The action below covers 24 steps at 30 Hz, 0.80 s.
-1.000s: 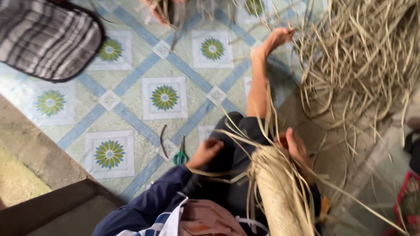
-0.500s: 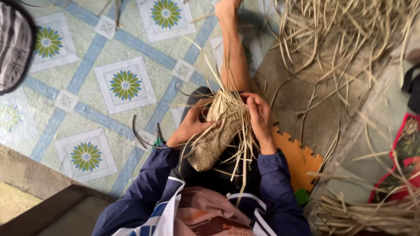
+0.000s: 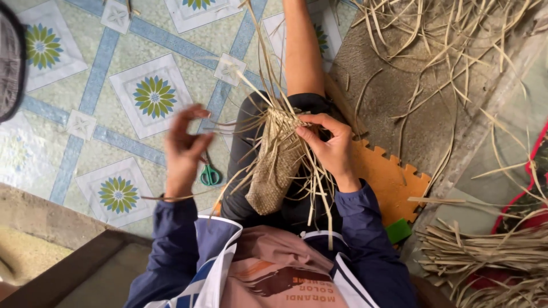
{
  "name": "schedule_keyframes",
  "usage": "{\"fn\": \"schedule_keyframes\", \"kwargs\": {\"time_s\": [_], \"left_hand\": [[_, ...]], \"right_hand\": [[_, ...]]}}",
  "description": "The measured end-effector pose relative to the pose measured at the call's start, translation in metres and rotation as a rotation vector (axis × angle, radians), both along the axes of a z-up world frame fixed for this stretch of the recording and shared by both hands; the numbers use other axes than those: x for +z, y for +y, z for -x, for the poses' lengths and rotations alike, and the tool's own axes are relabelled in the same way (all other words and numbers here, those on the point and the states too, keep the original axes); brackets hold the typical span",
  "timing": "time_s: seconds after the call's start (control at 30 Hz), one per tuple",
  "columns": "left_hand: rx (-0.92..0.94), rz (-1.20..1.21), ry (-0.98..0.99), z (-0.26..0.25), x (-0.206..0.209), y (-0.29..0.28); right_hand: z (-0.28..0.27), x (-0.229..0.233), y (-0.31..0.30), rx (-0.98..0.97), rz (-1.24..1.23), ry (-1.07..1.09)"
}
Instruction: The person is weaving dried plant fibers together to create a cylindrical object, likely a basket or a container.
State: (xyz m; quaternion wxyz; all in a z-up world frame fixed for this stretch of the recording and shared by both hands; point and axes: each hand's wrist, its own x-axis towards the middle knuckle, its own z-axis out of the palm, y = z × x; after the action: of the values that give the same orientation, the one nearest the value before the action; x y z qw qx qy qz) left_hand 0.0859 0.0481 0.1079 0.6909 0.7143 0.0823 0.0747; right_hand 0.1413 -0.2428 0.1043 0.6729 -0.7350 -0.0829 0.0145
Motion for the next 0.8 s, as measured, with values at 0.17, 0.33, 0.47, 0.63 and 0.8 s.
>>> {"fn": "schedule_keyframes", "kwargs": {"time_s": [0.17, 0.33, 0.47, 0.63, 0.8], "left_hand": [[0.005, -0.02, -0.125, 0.0, 0.069, -0.012], [-0.311, -0.145, 0.115, -0.023, 0.061, -0.058], [-0.437, -0.169, 0.224, -0.025, 0.048, -0.081], [-0.442, -0.141, 0.158, -0.027, 0.041, -0.081], [-0.482, -0.064, 0.206, -0.02, 0.055, -0.063]], "right_hand": [[0.006, 0.011, 0.008, 0.022, 0.057, 0.006], [0.016, 0.024, 0.019, 0.074, 0.07, -0.04], [0.02, 0.028, 0.017, 0.075, 0.15, -0.178], [0.021, 0.03, 0.013, 0.077, 0.141, -0.223], [0.018, 0.025, 0.009, 0.093, 0.221, -0.192]]}}
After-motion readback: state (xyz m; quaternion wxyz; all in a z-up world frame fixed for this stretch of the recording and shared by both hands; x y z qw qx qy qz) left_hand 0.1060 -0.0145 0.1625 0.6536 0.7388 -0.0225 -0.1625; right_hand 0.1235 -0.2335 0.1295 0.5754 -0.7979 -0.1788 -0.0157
